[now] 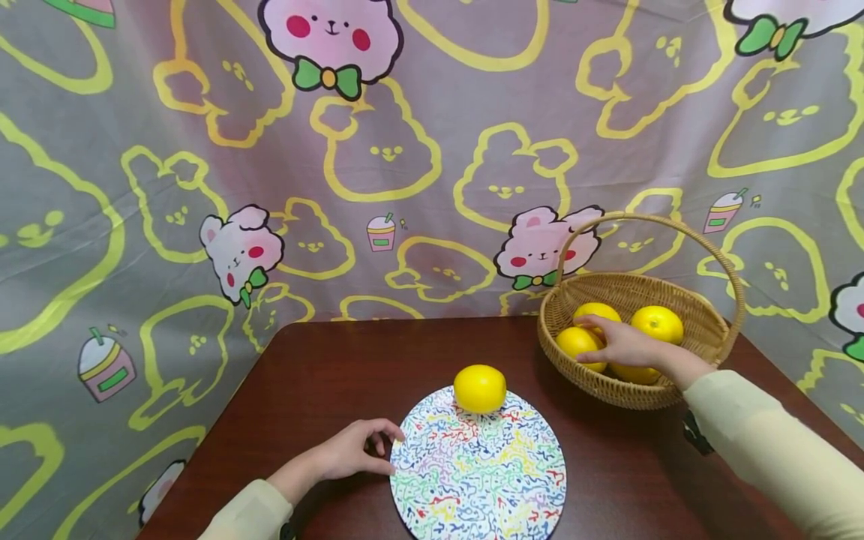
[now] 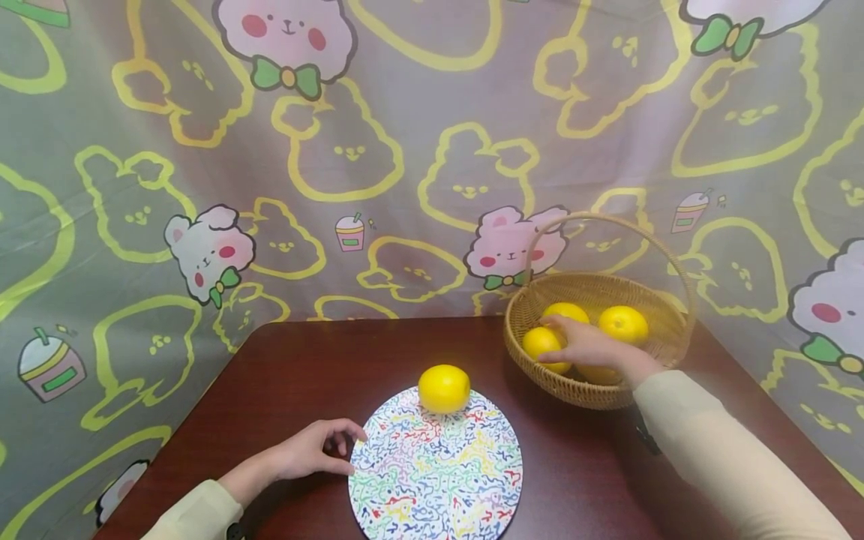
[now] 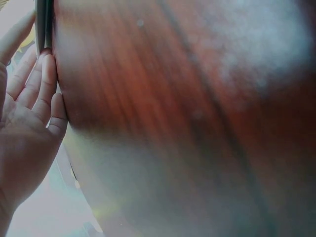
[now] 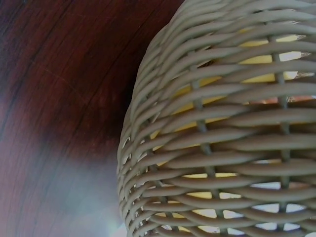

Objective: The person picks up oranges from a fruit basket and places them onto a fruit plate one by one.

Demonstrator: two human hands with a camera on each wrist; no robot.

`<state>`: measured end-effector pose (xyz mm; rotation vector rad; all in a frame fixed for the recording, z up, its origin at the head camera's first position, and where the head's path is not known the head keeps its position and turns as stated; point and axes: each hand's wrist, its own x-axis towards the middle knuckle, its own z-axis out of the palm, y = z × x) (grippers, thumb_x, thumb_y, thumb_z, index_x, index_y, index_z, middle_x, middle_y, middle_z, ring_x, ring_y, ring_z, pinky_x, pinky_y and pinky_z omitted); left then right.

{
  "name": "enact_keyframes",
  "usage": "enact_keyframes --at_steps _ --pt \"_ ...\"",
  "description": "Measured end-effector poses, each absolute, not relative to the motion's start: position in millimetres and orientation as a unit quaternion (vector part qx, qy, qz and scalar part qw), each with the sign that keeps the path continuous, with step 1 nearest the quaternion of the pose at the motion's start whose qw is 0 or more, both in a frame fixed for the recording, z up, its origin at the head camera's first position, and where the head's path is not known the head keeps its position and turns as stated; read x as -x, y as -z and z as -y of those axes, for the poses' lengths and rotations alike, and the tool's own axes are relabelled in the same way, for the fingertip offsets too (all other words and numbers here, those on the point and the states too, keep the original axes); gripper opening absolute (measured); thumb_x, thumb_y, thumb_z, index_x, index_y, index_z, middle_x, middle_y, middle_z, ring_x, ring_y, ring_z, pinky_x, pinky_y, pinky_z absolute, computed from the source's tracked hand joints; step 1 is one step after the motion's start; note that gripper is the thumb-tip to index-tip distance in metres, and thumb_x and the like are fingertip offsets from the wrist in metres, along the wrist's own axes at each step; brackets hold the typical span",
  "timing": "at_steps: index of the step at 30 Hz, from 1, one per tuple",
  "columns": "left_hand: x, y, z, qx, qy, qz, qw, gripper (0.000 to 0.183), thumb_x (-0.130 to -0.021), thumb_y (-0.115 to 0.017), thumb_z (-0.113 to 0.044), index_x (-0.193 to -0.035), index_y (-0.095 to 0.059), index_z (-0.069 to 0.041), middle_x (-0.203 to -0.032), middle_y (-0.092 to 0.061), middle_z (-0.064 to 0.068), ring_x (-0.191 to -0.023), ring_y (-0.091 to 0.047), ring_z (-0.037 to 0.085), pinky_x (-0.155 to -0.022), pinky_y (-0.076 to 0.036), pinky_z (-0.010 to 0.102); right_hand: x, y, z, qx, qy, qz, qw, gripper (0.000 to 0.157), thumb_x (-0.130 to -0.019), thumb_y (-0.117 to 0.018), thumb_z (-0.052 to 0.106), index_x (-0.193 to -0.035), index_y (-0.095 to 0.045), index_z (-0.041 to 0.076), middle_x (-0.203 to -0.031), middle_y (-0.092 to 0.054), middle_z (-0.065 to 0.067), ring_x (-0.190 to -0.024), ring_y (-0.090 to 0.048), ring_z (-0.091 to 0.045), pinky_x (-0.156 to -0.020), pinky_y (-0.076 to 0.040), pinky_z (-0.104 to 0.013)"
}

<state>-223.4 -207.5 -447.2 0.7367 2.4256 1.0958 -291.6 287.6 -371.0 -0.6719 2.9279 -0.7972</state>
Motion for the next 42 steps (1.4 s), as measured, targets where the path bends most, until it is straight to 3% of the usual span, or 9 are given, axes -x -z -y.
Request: enact_keyframes --at_steps 8,16,26,35,42 --pt "223.1 447.6 207.8 -0.260 -0.390 -0.863 0.191 0.035 -0.080 -0.081 -0.021 -0.111 -0.065 -0.017 -0.091 -0.059 -0.003 -0.080 -0.053 0.014 -0.070 -0.041 0.026 290.0 366.7 -286.4 0.223 0.236 -0.945 0.034 0.073 -0.086 -0.072 0.043 -0.137 -0.043 -0.001 -0.132 -0.051 -0.028 -0.113 -0.052 -0.045 -0.093 -0.037 -0.061" --pt "222.6 444.6 207.0 -0.253 -0.389 -0.865 0.192 0.035 -0.080 -0.082 -0.021 -0.111 -0.065 -0.017 -0.092 -0.058 -0.003 -0.081 -0.053 0.014 -0.070 -0.041 0.027 293.6 372.1 -289.2 0.248 0.215 -0.944 0.030 0.069 -0.081 -0.077 0.026 -0.136 -0.046 -0.001 -0.128 -0.055 -0.025 -0.104 -0.056 -0.034 -0.090 -0.040 -0.053" --pt "222.4 447.4 207.0 -0.274 -0.388 -0.862 0.180 0.036 -0.080 -0.082 -0.021 -0.111 -0.065 -0.015 -0.092 -0.059 -0.004 -0.080 -0.053 0.011 -0.070 -0.042 0.026 288.9 368.6 -288.6 0.243 0.207 -0.947 0.043 0.071 -0.081 -0.077 0.029 -0.137 -0.046 -0.004 -0.121 -0.059 -0.022 -0.096 -0.054 -0.028 -0.087 -0.041 -0.049" --pt "223.1 450.7 208.4 -0.277 -0.393 -0.857 0.183 0.035 -0.080 -0.082 -0.021 -0.111 -0.065 -0.016 -0.092 -0.059 -0.004 -0.079 -0.054 0.011 -0.071 -0.042 0.026 289.4 370.3 -285.8 0.236 0.207 -0.946 0.081 0.075 -0.079 -0.075 0.017 -0.141 -0.039 -0.003 -0.126 -0.055 -0.024 -0.099 -0.052 -0.031 -0.089 -0.040 -0.053" --pt "222.5 447.6 206.6 -0.261 -0.395 -0.858 0.198 0.035 -0.081 -0.081 -0.021 -0.112 -0.065 -0.016 -0.094 -0.059 -0.002 -0.080 -0.054 0.014 -0.070 -0.042 0.026 290.8 372.1 -284.7 0.240 0.211 -0.945 0.071 0.074 -0.075 -0.076 0.014 -0.139 -0.042 -0.002 -0.117 -0.059 -0.017 -0.094 -0.051 -0.029 -0.082 -0.041 -0.047"
